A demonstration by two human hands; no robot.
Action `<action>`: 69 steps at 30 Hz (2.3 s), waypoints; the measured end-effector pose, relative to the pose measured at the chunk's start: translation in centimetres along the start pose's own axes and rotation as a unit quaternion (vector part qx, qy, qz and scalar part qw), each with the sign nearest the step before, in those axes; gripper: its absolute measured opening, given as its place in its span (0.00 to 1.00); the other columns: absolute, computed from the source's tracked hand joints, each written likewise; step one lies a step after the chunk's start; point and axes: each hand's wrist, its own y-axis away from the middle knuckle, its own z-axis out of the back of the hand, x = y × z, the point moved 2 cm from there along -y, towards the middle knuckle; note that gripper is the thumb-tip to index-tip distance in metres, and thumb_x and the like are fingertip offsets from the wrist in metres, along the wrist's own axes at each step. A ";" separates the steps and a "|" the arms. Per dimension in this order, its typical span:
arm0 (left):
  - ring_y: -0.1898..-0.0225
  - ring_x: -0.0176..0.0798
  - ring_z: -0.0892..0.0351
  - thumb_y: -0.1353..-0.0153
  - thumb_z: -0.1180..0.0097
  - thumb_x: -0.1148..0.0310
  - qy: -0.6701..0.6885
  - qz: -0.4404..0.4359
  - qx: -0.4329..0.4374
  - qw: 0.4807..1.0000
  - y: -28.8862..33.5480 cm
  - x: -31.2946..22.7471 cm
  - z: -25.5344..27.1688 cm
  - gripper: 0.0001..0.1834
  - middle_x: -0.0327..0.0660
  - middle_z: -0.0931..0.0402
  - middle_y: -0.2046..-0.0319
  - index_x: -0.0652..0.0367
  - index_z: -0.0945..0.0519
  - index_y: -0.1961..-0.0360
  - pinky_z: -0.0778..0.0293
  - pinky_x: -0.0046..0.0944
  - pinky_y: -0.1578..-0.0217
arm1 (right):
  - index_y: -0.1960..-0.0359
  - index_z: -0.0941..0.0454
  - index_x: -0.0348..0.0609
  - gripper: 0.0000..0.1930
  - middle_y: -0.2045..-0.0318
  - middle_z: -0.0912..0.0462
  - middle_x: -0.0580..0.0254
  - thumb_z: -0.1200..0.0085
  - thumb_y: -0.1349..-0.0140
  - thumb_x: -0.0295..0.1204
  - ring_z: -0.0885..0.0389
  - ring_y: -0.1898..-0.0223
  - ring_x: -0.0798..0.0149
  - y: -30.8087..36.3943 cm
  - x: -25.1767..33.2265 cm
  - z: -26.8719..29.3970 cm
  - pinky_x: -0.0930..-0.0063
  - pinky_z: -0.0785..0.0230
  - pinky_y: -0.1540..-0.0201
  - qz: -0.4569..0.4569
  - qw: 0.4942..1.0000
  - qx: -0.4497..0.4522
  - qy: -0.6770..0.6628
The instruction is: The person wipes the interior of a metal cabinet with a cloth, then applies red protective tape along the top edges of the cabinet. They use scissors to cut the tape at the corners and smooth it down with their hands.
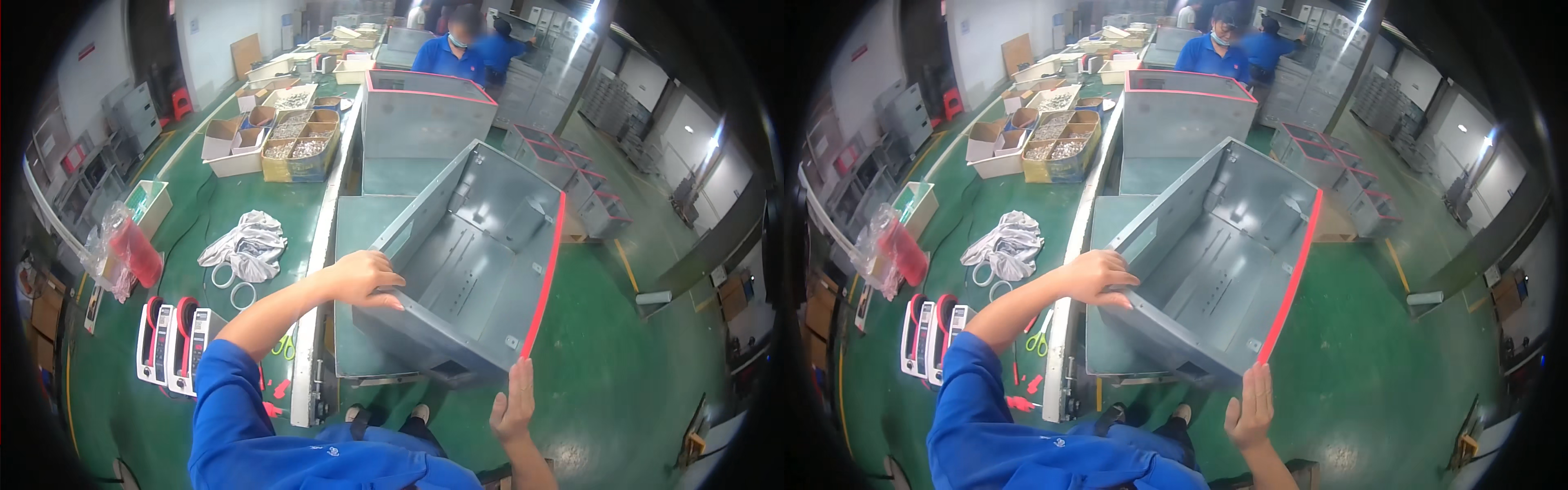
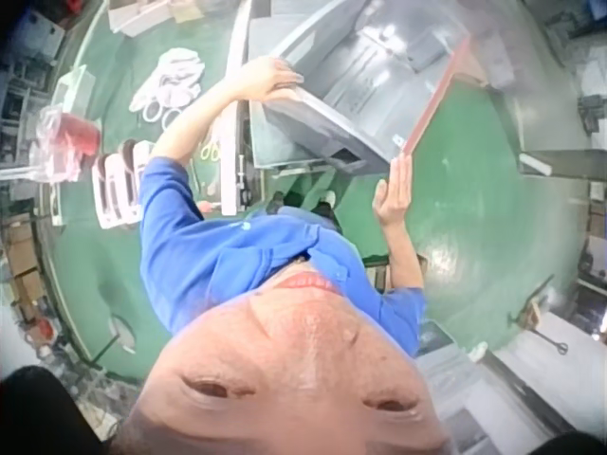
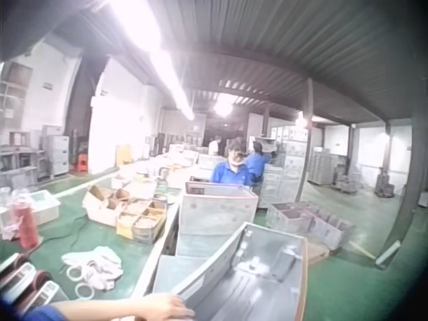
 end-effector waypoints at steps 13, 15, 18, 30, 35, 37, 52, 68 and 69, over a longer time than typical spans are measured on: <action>0.79 0.50 0.27 0.54 0.43 0.44 -0.007 0.061 -0.033 0.998 0.4 -1.0 -0.3 0.25 0.45 0.30 0.88 0.60 0.22 0.79 0.33 0.44 0.76 | 0.50 0.37 0.26 0.18 0.48 0.34 0.42 0.61 0.41 0.22 0.39 0.44 0.44 0.0 3.2 -2.9 0.56 0.47 0.41 -0.071 0.982 -0.156 0.075; 0.80 0.50 0.27 0.55 0.43 0.43 -0.014 0.075 -0.034 0.997 0.3 -1.4 0.0 0.26 0.45 0.30 0.88 0.60 0.22 0.80 0.33 0.44 0.77 | 0.50 0.38 0.28 0.17 0.48 0.34 0.44 0.63 0.40 0.22 0.39 0.44 0.45 0.0 3.0 -3.2 0.57 0.48 0.41 -0.081 0.979 -0.173 0.070; 0.79 0.49 0.27 0.55 0.43 0.43 -0.033 0.110 -0.010 0.993 0.6 -2.2 -0.3 0.27 0.44 0.30 0.88 0.61 0.23 0.81 0.33 0.43 0.76 | 0.49 0.38 0.28 0.17 0.47 0.36 0.45 0.64 0.39 0.23 0.40 0.43 0.47 -0.3 2.4 -3.6 0.59 0.48 0.41 -0.130 0.963 -0.235 0.005; 0.72 0.49 0.26 0.58 0.37 0.54 0.021 0.143 0.115 0.983 -0.7 -14.1 -1.5 0.32 0.44 0.26 0.77 0.68 0.28 0.56 0.31 0.43 0.65 | 0.49 0.43 0.28 0.19 0.49 0.40 0.45 0.67 0.38 0.30 0.37 0.49 0.55 2.0 -2.6 -2.7 0.63 0.43 0.46 -0.244 0.867 -0.426 -0.091; 0.58 0.53 0.27 0.51 0.42 0.60 0.047 0.136 0.076 0.987 -2.1 -9.4 0.7 0.28 0.49 0.25 0.69 0.65 0.30 0.51 0.32 0.45 0.55 | 0.46 0.48 0.28 0.23 0.48 0.42 0.44 0.65 0.39 0.31 0.39 0.48 0.53 3.0 -3.1 -2.6 0.62 0.45 0.45 -0.214 0.862 -0.436 -0.146; 0.59 0.52 0.27 0.47 0.46 0.60 0.066 0.148 0.044 0.986 -2.5 -6.1 0.5 0.23 0.48 0.25 0.70 0.65 0.28 0.53 0.32 0.45 0.54 | 0.45 0.49 0.28 0.23 0.47 0.43 0.44 0.65 0.39 0.31 0.40 0.47 0.53 3.6 -3.2 -2.9 0.62 0.45 0.45 -0.213 0.857 -0.432 -0.184; 0.83 0.38 0.40 0.49 0.48 0.51 0.095 0.089 0.051 0.990 -5.3 -1.2 -2.3 0.19 0.36 0.40 0.90 0.58 0.21 0.78 0.43 0.37 0.77 | 0.45 0.48 0.28 0.23 0.46 0.42 0.45 0.70 0.38 0.32 0.43 0.44 0.55 3.4 -3.5 -2.7 0.64 0.51 0.42 -0.254 0.840 -0.424 -0.223; 0.87 0.37 0.36 0.57 0.37 0.66 0.151 0.079 -0.021 0.985 -5.3 -1.9 -2.5 0.08 0.34 0.34 0.91 0.56 0.23 0.83 0.42 0.36 0.79 | 0.48 0.44 0.28 0.26 0.53 0.36 0.47 0.71 0.40 0.39 0.33 0.53 0.56 1.1 -4.6 -3.3 0.64 0.36 0.54 -0.300 0.777 -0.515 -0.204; 0.87 0.37 0.37 0.57 0.37 0.65 0.127 0.079 -0.031 0.988 -5.6 -2.4 -2.4 0.09 0.34 0.34 0.91 0.56 0.23 0.84 0.42 0.36 0.80 | 0.47 0.44 0.28 0.26 0.52 0.36 0.48 0.71 0.40 0.40 0.33 0.53 0.56 1.0 -5.3 -3.1 0.64 0.37 0.53 -0.299 0.782 -0.505 -0.210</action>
